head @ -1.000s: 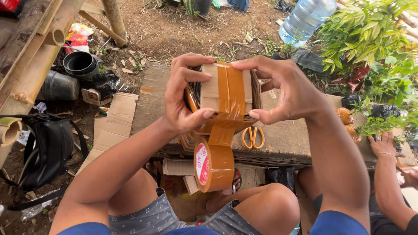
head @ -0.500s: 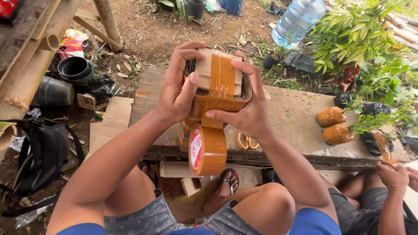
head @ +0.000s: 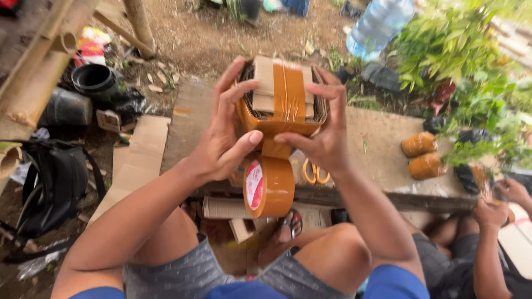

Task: The person folds a piece of cardboard, cuts it with scissors, and inserts it into a cylindrical cardboard tube. They then secure the cardboard inside the tube using multiple layers of packing tape.

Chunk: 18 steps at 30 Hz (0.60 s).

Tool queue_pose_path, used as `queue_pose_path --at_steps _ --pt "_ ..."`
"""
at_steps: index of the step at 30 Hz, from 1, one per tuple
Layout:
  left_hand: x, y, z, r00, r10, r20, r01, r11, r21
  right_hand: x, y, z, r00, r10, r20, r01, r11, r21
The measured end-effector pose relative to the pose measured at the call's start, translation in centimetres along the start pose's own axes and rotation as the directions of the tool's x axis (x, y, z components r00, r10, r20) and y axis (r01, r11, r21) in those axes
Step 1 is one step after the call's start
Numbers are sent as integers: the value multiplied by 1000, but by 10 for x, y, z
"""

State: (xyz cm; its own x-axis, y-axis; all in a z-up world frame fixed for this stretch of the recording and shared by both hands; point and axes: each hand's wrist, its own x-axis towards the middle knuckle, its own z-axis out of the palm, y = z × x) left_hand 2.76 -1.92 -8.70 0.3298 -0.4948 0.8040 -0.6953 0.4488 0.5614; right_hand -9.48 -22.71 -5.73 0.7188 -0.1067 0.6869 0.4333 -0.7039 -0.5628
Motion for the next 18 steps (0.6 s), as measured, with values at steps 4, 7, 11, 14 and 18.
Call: queue_pose_path --at_steps 4,7,11,14,18 --pt "-31 37 3 999 11 -37 -5 986 166 5 -3 -8 996 -69 63 80 978 -193" --pt "-44 52 12 986 -61 152 19 964 266 18 -6 -12 991 -88 100 107 971 -212" --pt "-59 57 15 967 -152 205 90 955 284 4 1 -22 983 58 175 -108 951 291" --pt "-49 59 13 970 -130 207 56 943 328 -9 40 -43 948 318 2 -257 763 593" --pt "-41 72 11 969 -144 200 37 886 463 -49 137 -58 845 522 113 -459 818 -346"
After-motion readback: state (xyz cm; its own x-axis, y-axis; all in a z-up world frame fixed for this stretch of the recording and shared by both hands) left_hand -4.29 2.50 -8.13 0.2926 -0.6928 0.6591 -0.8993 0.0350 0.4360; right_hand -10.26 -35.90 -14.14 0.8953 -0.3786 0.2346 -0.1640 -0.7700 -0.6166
